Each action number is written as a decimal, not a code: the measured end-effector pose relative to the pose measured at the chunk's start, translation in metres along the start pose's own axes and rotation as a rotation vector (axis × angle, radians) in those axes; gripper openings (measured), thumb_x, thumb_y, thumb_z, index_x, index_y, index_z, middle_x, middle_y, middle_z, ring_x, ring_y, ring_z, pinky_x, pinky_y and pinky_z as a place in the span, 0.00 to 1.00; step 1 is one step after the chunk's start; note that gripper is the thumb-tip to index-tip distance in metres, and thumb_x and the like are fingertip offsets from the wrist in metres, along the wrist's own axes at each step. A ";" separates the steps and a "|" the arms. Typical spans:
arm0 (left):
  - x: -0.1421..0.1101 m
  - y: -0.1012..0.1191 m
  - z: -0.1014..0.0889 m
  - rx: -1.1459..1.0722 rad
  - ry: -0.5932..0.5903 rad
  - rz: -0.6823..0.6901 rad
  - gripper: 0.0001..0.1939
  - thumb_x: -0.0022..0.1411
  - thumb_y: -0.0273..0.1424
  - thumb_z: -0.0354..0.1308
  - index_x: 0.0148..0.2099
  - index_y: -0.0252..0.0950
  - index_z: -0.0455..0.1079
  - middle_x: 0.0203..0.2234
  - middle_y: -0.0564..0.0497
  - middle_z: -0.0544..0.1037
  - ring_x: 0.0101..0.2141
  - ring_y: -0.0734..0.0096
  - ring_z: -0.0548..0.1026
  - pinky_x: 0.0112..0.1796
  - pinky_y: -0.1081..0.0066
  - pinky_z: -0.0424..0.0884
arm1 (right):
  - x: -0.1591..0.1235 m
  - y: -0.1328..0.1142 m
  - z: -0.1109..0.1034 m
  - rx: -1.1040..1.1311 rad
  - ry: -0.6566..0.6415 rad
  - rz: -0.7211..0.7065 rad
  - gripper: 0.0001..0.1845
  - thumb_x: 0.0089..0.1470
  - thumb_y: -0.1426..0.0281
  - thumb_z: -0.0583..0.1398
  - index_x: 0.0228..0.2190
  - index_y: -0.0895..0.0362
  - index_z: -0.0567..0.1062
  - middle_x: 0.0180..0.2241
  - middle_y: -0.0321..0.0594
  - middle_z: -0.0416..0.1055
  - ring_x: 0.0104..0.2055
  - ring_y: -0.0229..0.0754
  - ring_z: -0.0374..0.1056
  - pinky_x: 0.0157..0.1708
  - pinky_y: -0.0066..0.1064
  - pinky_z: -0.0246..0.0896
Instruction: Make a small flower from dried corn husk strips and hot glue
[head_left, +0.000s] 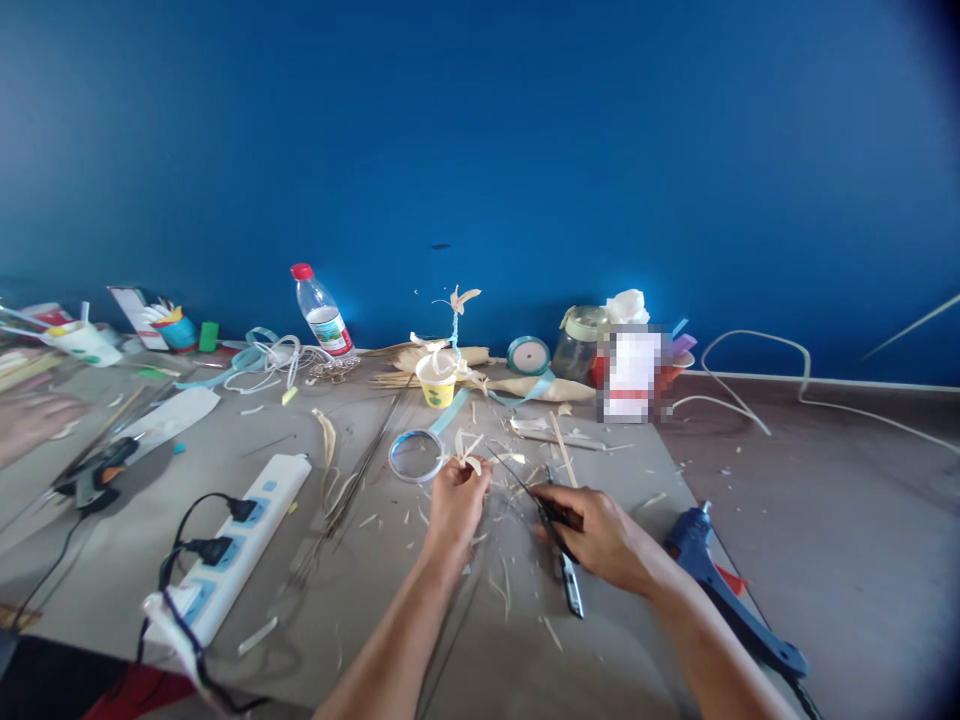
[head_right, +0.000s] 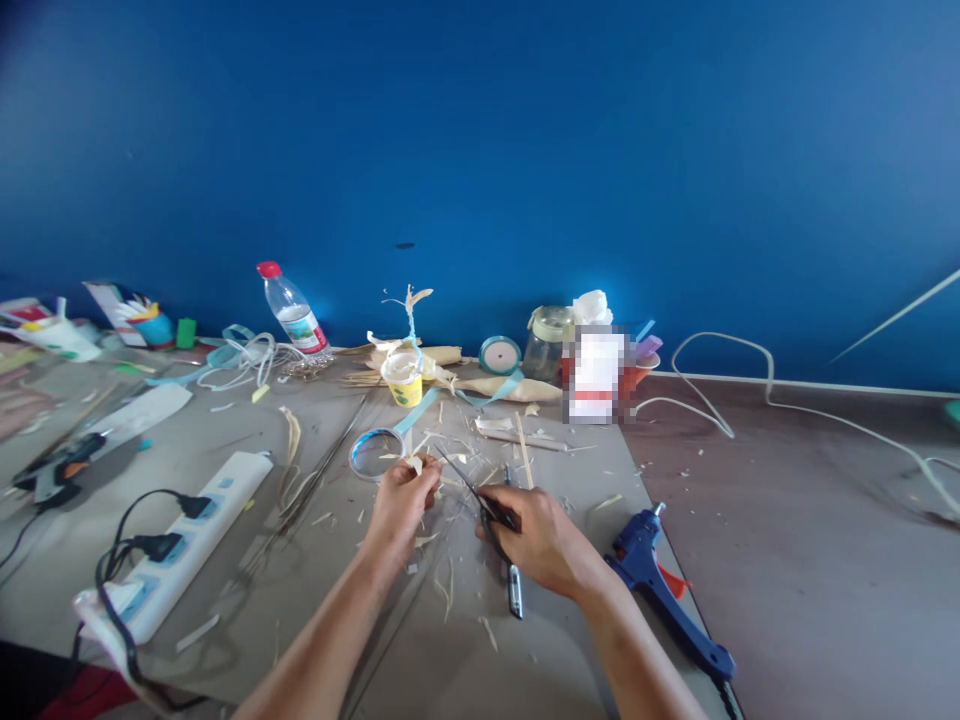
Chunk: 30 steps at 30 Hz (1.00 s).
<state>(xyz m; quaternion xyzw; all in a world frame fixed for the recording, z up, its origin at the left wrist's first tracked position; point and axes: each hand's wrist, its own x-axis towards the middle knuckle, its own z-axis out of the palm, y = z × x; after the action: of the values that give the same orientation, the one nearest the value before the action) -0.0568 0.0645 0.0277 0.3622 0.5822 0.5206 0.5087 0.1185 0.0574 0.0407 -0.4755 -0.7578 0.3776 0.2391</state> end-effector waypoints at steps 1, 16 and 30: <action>0.000 0.000 0.000 0.007 -0.001 0.003 0.08 0.47 0.32 0.54 0.23 0.36 0.58 0.14 0.60 0.54 0.16 0.83 0.51 0.19 0.76 0.45 | 0.000 0.000 0.000 0.004 0.001 0.004 0.15 0.45 0.71 0.58 0.37 0.54 0.78 0.25 0.32 0.73 0.25 0.36 0.64 0.24 0.23 0.58; 0.002 -0.006 -0.002 -0.029 -0.024 0.031 0.10 0.46 0.32 0.55 0.20 0.35 0.57 0.13 0.60 0.53 0.16 0.83 0.50 0.19 0.76 0.45 | 0.001 0.013 0.003 0.113 0.002 0.039 0.19 0.44 0.72 0.59 0.41 0.54 0.77 0.30 0.34 0.77 0.29 0.40 0.70 0.28 0.25 0.64; 0.002 -0.006 -0.003 0.014 -0.042 0.018 0.09 0.47 0.34 0.55 0.21 0.35 0.60 0.13 0.59 0.56 0.16 0.82 0.52 0.19 0.76 0.46 | -0.002 0.014 -0.005 0.180 -0.030 0.078 0.18 0.44 0.72 0.60 0.40 0.55 0.77 0.31 0.35 0.77 0.30 0.40 0.71 0.29 0.26 0.65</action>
<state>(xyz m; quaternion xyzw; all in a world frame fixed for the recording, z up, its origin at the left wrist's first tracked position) -0.0598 0.0644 0.0215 0.3819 0.5718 0.5135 0.5134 0.1308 0.0609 0.0319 -0.4756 -0.7050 0.4603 0.2547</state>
